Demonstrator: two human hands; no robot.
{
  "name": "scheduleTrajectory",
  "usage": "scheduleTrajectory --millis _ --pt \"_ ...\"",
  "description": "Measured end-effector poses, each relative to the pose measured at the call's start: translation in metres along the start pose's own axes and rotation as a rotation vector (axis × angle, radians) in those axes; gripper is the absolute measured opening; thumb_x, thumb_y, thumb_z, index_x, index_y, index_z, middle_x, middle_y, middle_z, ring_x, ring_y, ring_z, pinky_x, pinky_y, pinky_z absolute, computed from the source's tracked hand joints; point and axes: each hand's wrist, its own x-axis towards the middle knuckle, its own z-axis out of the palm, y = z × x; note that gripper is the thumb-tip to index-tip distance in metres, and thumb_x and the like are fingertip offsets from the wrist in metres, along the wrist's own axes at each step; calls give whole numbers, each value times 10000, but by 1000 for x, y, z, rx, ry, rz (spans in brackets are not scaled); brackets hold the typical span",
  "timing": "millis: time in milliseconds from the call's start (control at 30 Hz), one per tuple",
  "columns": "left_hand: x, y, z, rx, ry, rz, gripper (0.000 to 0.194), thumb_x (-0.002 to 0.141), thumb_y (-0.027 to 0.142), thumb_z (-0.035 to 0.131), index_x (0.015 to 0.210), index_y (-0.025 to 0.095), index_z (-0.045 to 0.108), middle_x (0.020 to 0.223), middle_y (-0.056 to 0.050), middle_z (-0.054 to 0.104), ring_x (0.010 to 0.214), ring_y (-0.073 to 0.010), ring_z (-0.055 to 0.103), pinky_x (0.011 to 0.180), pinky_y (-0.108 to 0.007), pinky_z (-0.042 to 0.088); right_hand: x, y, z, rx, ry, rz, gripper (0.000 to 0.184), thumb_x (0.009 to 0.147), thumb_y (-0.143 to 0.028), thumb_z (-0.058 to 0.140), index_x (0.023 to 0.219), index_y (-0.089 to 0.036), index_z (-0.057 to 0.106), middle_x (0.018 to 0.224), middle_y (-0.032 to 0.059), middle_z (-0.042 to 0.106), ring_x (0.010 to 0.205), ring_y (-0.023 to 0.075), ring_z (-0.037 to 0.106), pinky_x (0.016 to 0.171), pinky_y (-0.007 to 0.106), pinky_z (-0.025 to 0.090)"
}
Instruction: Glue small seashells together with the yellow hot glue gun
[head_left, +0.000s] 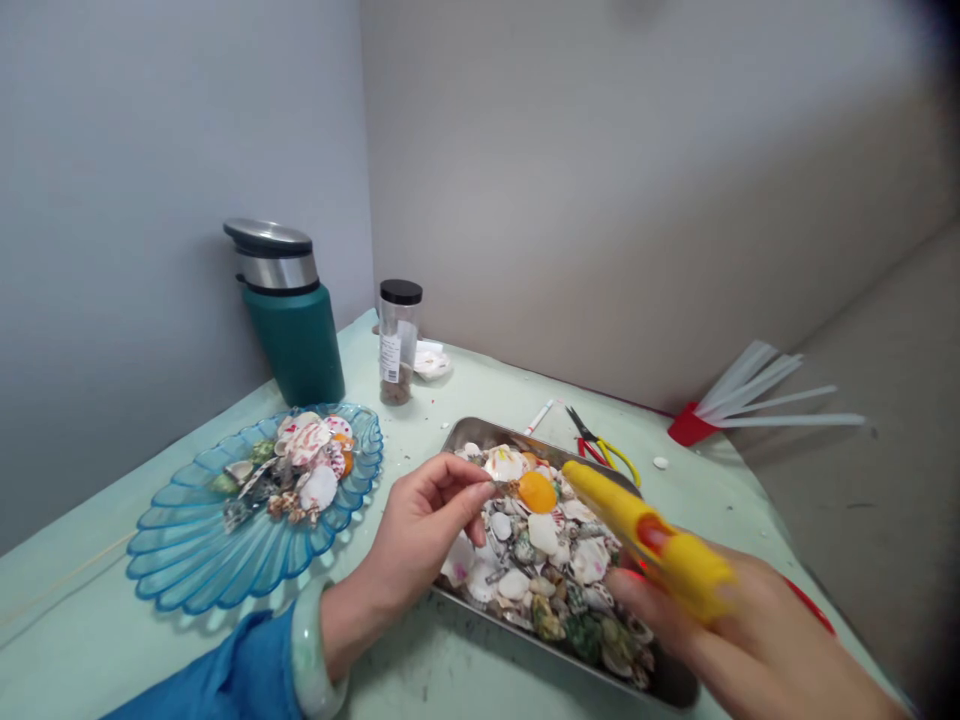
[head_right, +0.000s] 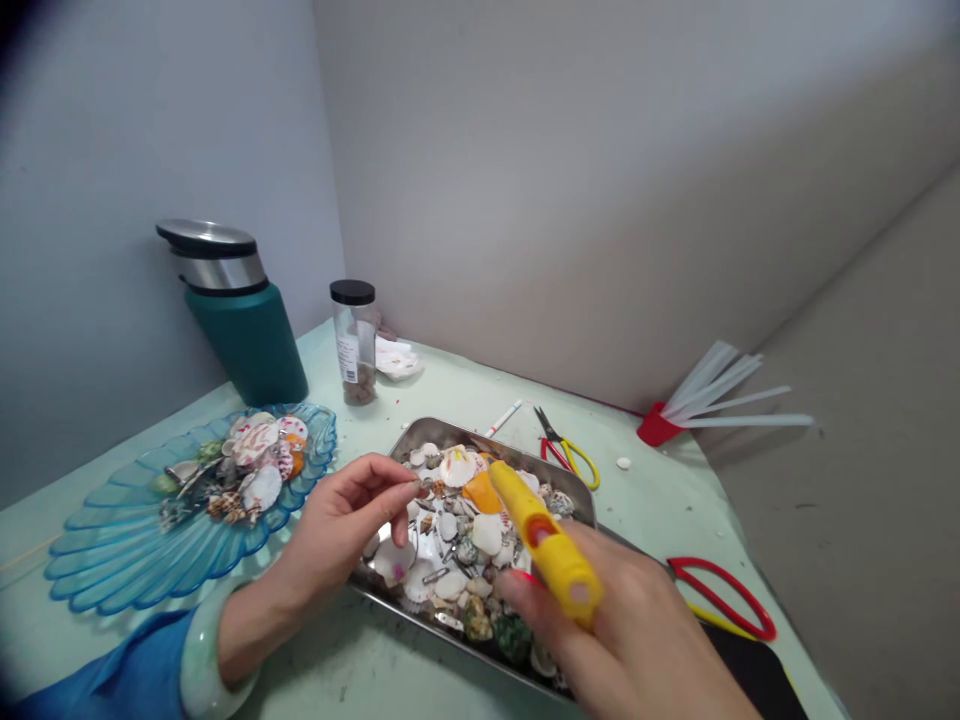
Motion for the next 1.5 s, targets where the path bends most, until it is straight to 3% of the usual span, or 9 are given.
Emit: scheduleTrajectory --millis 133,267,367,467,667,867,1133,1333,1500 --pt "1 0 -1 -22 18 7 88 795 230 661 780 156 617 523 58 586 434 -56 543 475 -160 407 12 6 23 -766 -39 22 130 754 -327 612 841 -232 595 830 83 683 614 294 649 525 378 438" --pt "0 3 -2 -56 50 27 106 789 237 671 788 153 606 564 49 606 437 -57 548 465 -161 416 16 16 29 -944 -100 40 198 768 -382 625 840 -198 614 844 100 661 696 319 670 553 392 468" --pt "-2 9 -2 -49 76 27 102 798 242 667 810 159 609 516 57 585 434 -64 539 454 -160 413 17 11 18 -802 -156 -33 348 747 -531 640 912 -225 648 942 87 657 761 298 674 600 382 487" --pt "-2 14 -1 -56 102 37 100 792 230 673 806 159 604 509 59 584 444 -64 541 459 -154 416 28 -8 14 -744 -90 -96 219 841 -432 577 931 -256 672 1009 69 660 778 246 664 636 347 471" --pt "0 9 -1 -117 132 67 104 783 219 668 797 158 585 501 66 573 420 -68 532 445 -162 411 76 -34 62 -728 -304 -186 147 876 -186 556 852 -233 694 902 43 701 850 219 657 701 308 460" --pt "0 3 -2 -117 115 83 96 793 224 653 802 156 585 533 70 567 425 -63 520 461 -168 423 94 -23 92 -722 -429 -132 273 925 -304 554 1165 -175 571 1169 74 606 945 191 631 798 398 535" --pt "0 3 -2 -121 116 72 124 779 242 672 793 156 584 542 68 560 429 -65 523 455 -167 404 76 -21 61 -449 -266 -144 80 846 -211 560 780 -187 598 710 6 643 638 138 560 572 249 380" --pt "0 4 1 -90 132 85 128 762 236 688 769 155 589 565 68 565 412 -51 519 437 -159 393 54 -22 35 -189 -189 -124 151 902 -258 475 776 -203 538 672 -23 585 610 126 530 550 234 385" --pt "-3 1 1 -3 90 101 105 788 242 667 781 162 600 597 57 571 433 -55 534 438 -162 406 43 -21 27 364 -58 -10 130 918 -314 498 894 -213 576 675 -36 558 628 121 536 608 241 417"
